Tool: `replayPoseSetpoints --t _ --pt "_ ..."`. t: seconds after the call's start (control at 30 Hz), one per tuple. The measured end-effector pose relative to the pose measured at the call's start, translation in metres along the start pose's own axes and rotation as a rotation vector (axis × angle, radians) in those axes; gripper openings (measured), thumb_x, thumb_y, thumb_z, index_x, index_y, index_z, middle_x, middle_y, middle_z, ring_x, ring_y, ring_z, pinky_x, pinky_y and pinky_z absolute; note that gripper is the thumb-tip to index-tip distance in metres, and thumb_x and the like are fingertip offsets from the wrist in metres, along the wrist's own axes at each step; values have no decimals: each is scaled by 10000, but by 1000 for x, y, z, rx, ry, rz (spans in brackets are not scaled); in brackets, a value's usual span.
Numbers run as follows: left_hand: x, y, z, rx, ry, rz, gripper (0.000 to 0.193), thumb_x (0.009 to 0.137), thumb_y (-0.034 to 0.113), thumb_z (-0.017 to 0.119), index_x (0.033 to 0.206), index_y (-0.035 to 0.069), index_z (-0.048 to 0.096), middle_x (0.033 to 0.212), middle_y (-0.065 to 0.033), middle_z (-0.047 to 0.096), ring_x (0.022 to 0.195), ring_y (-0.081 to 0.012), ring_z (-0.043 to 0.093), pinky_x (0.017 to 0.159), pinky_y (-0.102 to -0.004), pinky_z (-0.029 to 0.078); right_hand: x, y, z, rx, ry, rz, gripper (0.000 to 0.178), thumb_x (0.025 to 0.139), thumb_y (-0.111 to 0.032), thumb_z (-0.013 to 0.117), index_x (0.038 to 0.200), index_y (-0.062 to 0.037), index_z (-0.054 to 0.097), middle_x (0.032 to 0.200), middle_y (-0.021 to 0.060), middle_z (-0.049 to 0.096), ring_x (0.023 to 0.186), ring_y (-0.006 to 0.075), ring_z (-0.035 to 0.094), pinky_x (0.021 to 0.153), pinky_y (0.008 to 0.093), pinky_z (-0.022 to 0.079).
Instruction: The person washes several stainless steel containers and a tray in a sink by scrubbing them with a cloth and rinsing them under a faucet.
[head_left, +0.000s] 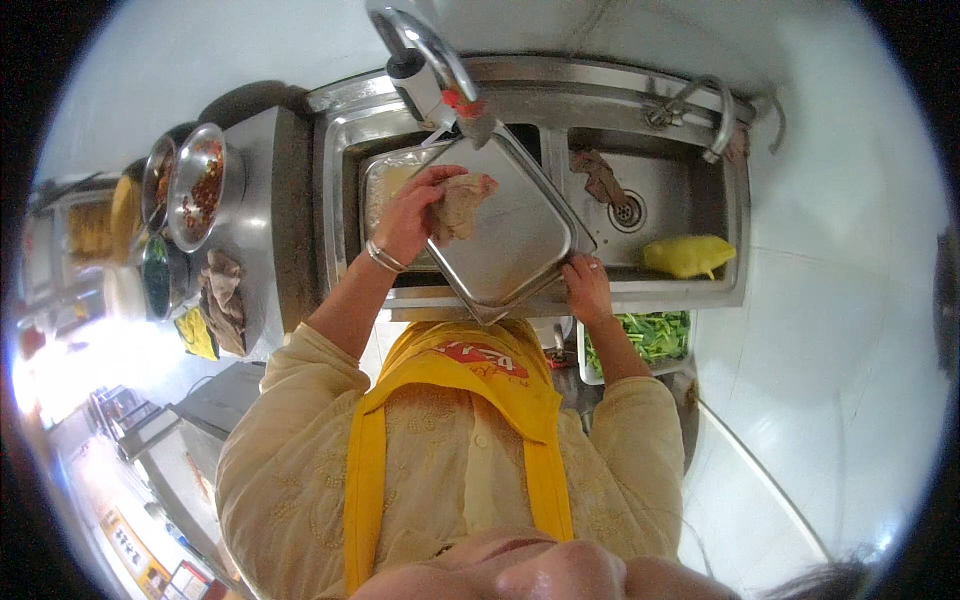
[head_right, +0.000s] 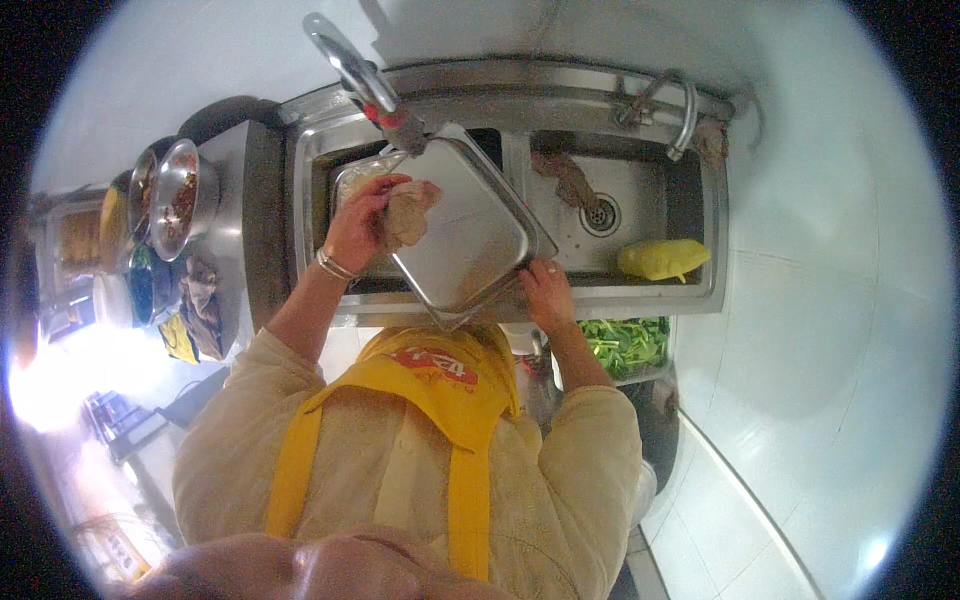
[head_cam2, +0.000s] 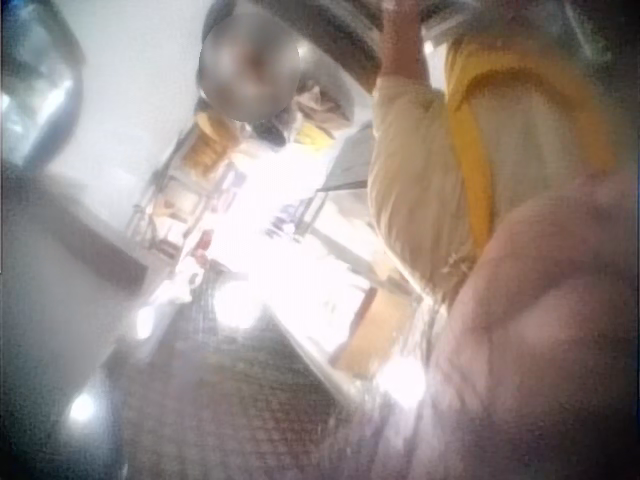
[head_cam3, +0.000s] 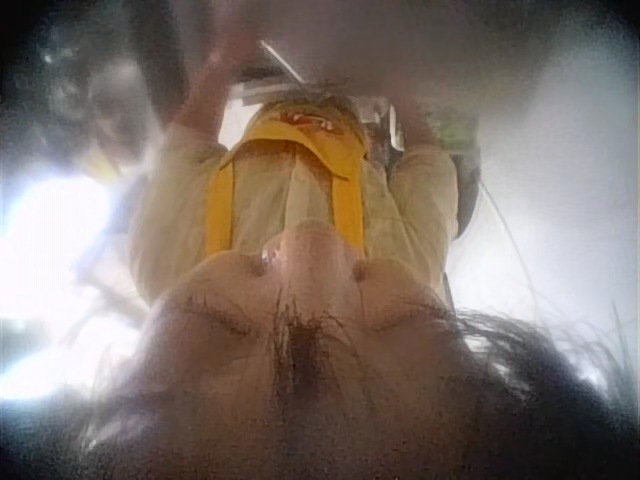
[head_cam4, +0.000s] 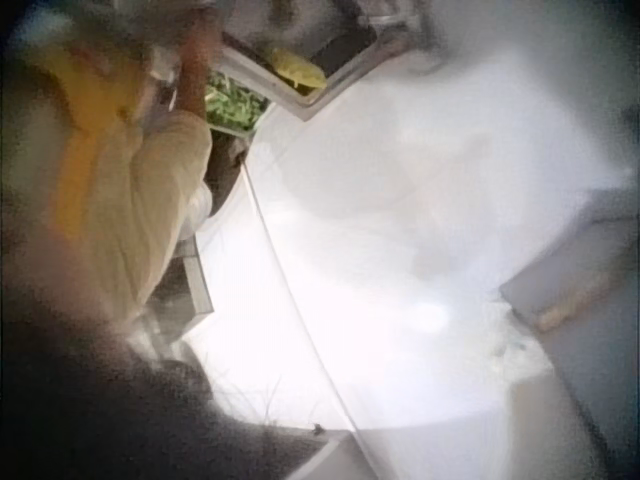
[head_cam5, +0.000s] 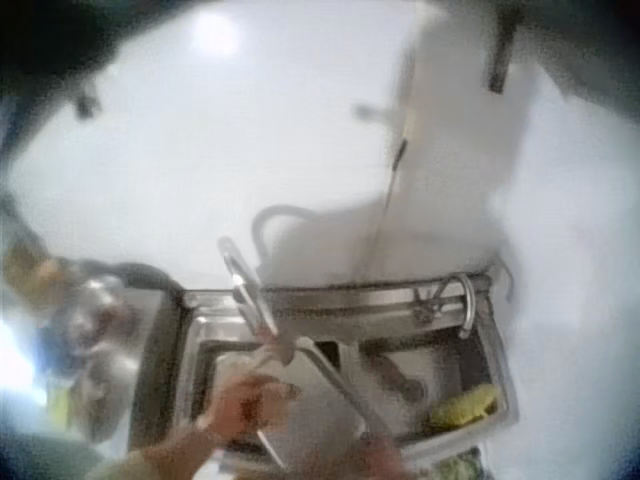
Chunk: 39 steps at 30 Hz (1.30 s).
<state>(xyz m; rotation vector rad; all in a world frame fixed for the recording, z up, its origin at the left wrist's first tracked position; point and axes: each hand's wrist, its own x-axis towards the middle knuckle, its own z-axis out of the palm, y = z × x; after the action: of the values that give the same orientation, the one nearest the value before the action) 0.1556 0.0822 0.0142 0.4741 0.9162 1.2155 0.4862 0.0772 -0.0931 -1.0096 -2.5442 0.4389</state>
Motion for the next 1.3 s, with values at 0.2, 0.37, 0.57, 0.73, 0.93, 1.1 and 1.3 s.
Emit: replayPoseSetpoints --t 0.2,0.37,0.57,0.73,0.93,1.1,1.3 --pt "21 -7 61 56 -99 -146 421 780 -18 506 1200 3 492 1113 -95 570 1032 -183 549 910 -311 442 -8 3 10 -8 6 117 250 682 -39 574 931 -56 577 1004 132 547 991 324 525 929 469 385" --pt "53 -37 87 558 -123 -10 309 770 37 635 1070 22 566 1011 -61 613 914 -135 577 808 -283 474 -7 -14 4 261 158 413 254 756 -56 585 1010 -68 591 1006 145 563 994 296 543 945 423 400" --pt "83 -78 144 921 -205 145 199 785 102 662 971 50 616 920 -33 633 790 -99 572 705 -266 483 -3 7 -5 1487 562 927 295 946 -232 455 1177 -66 534 1145 81 562 1075 232 525 956 393 410" --pt "96 -110 189 801 -493 26 199 807 136 642 982 44 617 934 -43 633 821 -91 571 735 -249 473 -8 31 -36 2248 784 795 552 957 -477 314 1345 -90 380 1325 97 452 1187 276 461 977 445 393" --pt "136 -167 222 1187 -526 354 161 822 118 590 956 31 605 920 -104 606 845 -237 599 776 -334 478 -36 43 -72 2562 931 516 624 922 -561 322 1330 -93 387 1299 116 478 1183 319 468 980 525 380" --pt "168 -207 260 1229 -555 338 185 832 138 575 977 23 588 997 -144 573 922 -301 564 815 -373 459 -93 83 -46 2244 1329 602 529 919 -492 420 1254 -84 454 1210 114 544 1085 338 535 932 535 427" --pt "195 -275 299 1309 -604 402 362 882 230 511 1149 -15 514 1144 -204 528 1062 -351 509 929 -401 403 -114 121 -67 2046 1750 915 452 940 -405 421 1238 -67 461 1209 113 533 1100 316 517 938 495 427"
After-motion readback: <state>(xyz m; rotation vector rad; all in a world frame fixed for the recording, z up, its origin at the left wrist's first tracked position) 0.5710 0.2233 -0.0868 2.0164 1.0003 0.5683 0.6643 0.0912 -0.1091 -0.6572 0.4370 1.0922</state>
